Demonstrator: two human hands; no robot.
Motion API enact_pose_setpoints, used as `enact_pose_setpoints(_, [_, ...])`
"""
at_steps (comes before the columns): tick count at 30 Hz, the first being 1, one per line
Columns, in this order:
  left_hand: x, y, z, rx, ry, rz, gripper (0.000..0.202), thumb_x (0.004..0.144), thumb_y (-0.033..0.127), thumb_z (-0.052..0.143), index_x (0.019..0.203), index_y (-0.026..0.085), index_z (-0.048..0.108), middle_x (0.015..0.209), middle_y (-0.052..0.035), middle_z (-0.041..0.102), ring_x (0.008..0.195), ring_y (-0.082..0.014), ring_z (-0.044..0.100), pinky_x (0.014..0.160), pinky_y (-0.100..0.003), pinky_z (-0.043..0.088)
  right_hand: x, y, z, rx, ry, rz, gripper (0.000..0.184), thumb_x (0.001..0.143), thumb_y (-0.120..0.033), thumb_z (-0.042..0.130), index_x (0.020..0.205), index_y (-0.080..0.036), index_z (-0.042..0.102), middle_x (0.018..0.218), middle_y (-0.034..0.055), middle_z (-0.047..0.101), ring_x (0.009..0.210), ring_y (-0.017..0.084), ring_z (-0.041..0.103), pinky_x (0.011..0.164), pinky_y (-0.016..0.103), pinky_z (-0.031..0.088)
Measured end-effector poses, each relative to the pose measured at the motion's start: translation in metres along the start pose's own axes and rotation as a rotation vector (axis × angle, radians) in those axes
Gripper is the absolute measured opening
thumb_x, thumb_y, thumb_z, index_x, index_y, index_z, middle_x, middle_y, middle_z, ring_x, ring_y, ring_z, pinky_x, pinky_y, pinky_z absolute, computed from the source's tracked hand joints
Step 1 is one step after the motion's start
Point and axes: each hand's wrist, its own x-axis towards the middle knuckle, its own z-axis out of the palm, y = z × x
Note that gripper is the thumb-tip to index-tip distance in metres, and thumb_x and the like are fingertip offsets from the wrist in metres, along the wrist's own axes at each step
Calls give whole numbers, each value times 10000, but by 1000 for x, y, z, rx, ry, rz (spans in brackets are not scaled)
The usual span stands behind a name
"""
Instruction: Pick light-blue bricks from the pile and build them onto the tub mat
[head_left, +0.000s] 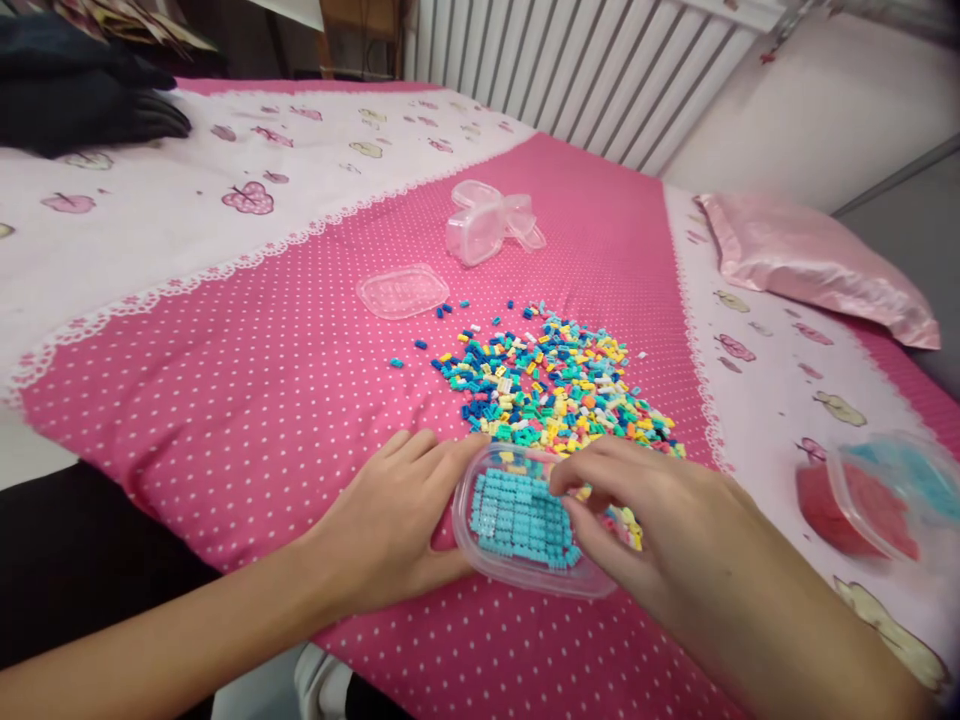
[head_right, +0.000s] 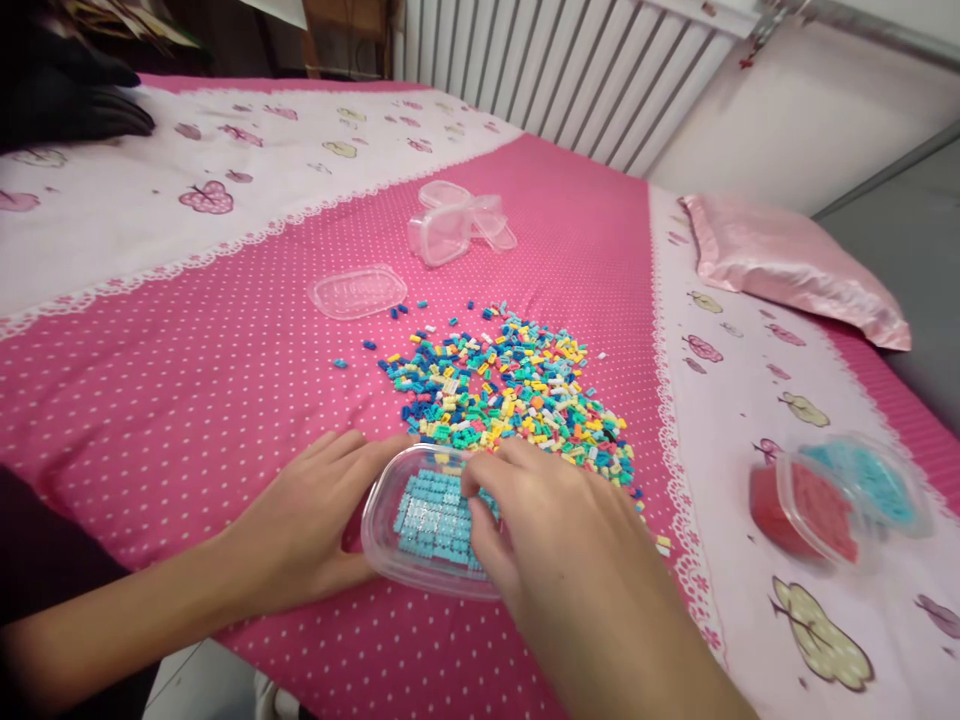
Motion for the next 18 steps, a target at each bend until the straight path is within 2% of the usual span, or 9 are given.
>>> enact_pose_setpoints(3, [0,0,1,10,-8,7,630,953,552,612,1442,212,407,1182,-108,700,1004,-296,650,825,-425,493,-2,-2,7,-22,-11,-6,184,906,-166,496,826,-264,630,756,8,683,591,183,646,568,333,466])
enact_pose_setpoints(6, [0,0,1,6,-13,1,616,956,543,608,1435,207,418,1187,-111,703,1020,-304,653,828,-430,493,1,-1,10,-9,-25,-29,186,879,-135,490,794,-254,605,724,-5,656,591,182,646,554,330,444])
enact_pose_setpoints(12, [-1,1,1,-6,-24,-12,609,944,520,623,1437,210,446,1224,-110,705,1043,-306,650,858,-431,488,7,3,9,43,-31,-56,199,791,-94,562,817,-267,656,742,-35,711,602,165,665,562,311,463])
enact_pose_setpoints(18, [-1,0,1,15,-10,7,595,953,510,617,1429,204,433,1264,-111,700,1031,-303,649,849,-435,484,3,-1,10,-55,13,-76,181,825,-124,557,800,-282,641,759,-9,722,628,205,688,528,331,425])
